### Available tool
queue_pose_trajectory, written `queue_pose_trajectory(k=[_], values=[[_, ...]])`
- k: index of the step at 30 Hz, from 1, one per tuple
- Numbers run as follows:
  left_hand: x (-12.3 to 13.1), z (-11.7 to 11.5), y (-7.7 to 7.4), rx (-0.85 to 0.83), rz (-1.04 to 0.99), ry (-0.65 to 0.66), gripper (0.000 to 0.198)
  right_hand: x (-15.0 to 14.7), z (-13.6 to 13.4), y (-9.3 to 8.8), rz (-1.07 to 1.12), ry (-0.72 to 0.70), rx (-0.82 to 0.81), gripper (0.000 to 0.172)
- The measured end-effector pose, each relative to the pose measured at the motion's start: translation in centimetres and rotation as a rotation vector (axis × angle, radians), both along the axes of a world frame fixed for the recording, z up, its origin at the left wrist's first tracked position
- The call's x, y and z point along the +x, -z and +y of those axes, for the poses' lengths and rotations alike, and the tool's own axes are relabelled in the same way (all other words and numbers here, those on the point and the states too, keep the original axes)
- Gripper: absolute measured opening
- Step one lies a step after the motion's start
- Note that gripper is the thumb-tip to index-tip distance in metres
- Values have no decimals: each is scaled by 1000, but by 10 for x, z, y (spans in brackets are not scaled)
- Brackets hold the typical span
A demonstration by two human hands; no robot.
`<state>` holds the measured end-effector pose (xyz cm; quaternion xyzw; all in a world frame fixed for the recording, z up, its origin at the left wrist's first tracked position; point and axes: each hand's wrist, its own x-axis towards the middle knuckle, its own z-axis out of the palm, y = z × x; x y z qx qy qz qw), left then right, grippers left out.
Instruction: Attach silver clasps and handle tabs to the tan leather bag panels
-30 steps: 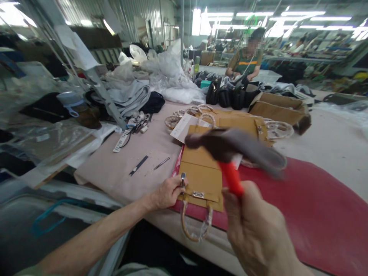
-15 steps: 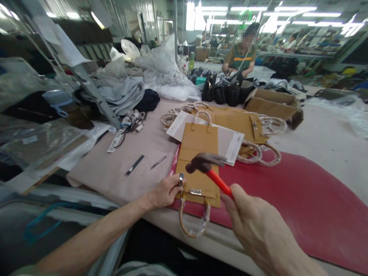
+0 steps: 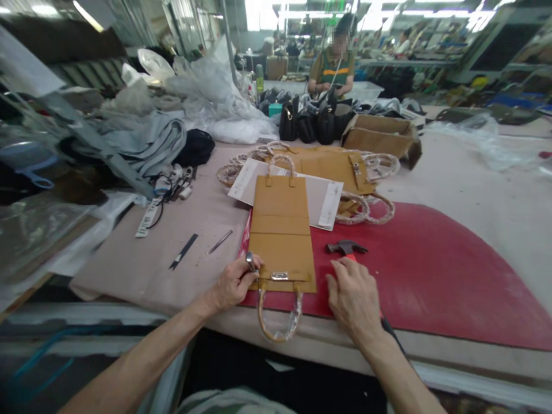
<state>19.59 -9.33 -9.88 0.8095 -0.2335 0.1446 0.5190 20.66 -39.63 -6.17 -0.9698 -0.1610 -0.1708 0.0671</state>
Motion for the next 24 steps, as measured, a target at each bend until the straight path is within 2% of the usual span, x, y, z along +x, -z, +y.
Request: queue_pose_trajectory(k=[2, 5, 9, 13, 15, 17, 20, 24], values=[[-1, 1, 2, 11, -13, -22, 15, -5, 27, 9, 33, -52, 90, 24], [-6, 1, 5, 27, -75, -47, 17, -11, 51, 24, 49, 5, 160, 26], [-17, 1, 6, 36, -144, -24, 20, -16, 53, 34, 53, 27, 244, 36], [-24, 5, 1, -141, 40, -249, 13, -22, 49, 34, 58, -31, 298, 30], [-24, 7, -6, -238, 170, -292, 13, -27, 51, 34, 47, -46, 327, 25], [-22, 4, -14, -312, 235, -268, 15, -32, 55, 35, 44, -78, 351, 22], [-16, -11, -22, -333, 298, -182, 16, -40, 63, 36, 52, -147, 379, 19], [-7, -35, -21, -331, 410, -86, 16, -45, 69, 39, 43, -165, 408, 20]])
